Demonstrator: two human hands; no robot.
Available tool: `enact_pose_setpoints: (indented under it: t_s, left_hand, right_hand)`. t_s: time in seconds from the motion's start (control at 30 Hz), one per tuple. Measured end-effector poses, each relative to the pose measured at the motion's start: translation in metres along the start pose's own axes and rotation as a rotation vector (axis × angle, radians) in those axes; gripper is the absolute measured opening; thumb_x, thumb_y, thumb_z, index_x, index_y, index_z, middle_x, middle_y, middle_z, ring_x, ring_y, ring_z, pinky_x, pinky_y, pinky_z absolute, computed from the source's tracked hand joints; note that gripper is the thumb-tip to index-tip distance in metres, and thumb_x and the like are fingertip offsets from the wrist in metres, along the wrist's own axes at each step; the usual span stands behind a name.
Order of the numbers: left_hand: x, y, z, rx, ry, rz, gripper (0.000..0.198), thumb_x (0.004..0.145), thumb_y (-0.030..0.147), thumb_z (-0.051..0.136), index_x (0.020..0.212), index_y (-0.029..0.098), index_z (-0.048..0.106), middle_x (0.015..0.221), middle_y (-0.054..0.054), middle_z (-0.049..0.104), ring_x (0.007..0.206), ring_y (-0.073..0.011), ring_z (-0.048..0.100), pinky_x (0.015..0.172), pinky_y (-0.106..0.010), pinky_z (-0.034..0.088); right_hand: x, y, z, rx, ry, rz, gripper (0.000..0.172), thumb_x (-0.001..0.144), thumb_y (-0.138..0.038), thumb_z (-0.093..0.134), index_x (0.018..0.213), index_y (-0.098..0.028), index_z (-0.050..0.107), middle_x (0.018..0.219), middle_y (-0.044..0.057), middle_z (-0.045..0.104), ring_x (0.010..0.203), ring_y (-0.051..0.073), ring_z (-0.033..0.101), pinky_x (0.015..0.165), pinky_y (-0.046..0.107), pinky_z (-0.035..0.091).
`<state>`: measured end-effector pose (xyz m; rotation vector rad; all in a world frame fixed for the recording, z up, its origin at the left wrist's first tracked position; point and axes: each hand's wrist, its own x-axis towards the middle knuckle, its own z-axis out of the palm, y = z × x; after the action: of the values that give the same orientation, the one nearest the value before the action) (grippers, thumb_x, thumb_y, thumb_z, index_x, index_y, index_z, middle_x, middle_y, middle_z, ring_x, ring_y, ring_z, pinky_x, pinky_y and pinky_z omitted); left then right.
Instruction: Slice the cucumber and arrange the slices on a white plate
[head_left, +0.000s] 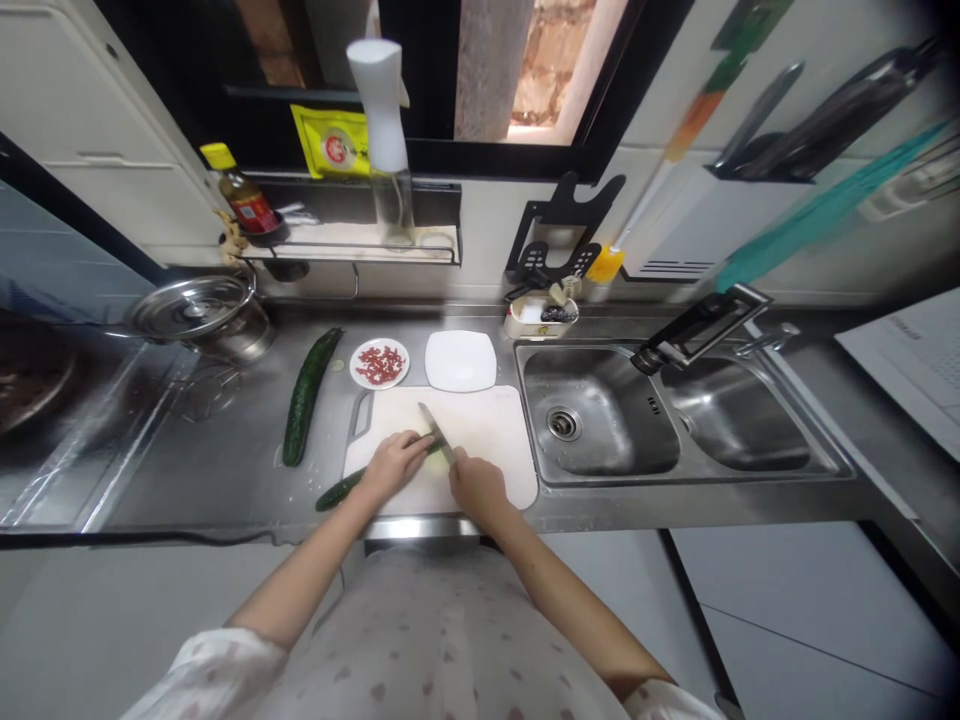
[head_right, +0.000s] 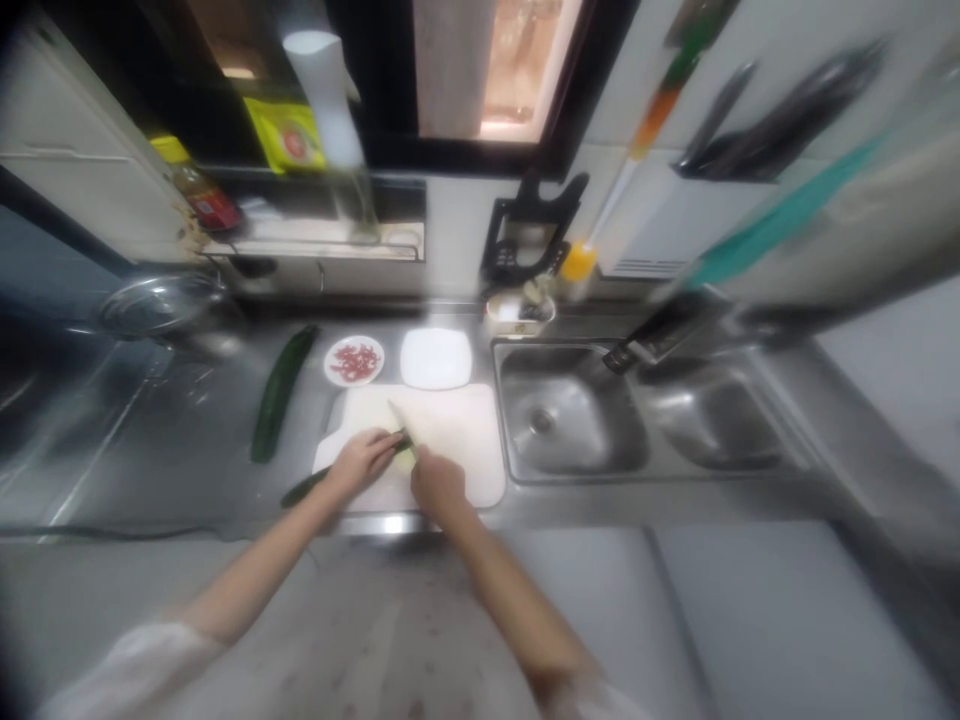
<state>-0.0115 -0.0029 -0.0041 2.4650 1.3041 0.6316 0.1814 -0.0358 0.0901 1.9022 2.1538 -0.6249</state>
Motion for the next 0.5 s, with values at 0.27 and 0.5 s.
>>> enact_pose_setpoints:
  t_s: [0.27, 0.5]
  left_hand:
    - [0.0001, 0.0017, -0.0008, -0.011, -0.009, -0.028, 0.037, 0.094, 0.029, 0.046, 0.129, 0.027, 0.057, 0.103, -0.009, 0.06, 0.092, -0.0188, 0.057, 0.083, -0.034, 0.048]
    - [-0.0009, 0.0025, 0.0002, 0.004, -0.018, -0.032, 0.036, 0.094, 0.031, 0.046, 0.127, 0.026, 0.059, 0.105, -0.009, 0.06, 0.093, -0.0192, 0.056, 0.083, -0.034, 0.047]
  right_hand:
    - [0.0005, -0.0058, -0.0001, 0.005, -0.031, 0.01, 0.029, 0.094, -0.021, 0.033, 0.118, -0.016, 0.048, 0.091, 0.014, 0.068, 0.09, 0.024, 0.066, 0.074, 0.032, 0.045]
    - [0.0004, -0.008, -0.0008, 0.007, -0.08, 0.018, 0.032, 0.093, -0.018, 0.033, 0.12, -0.014, 0.048, 0.094, 0.014, 0.068, 0.093, 0.024, 0.065, 0.075, 0.032, 0.046]
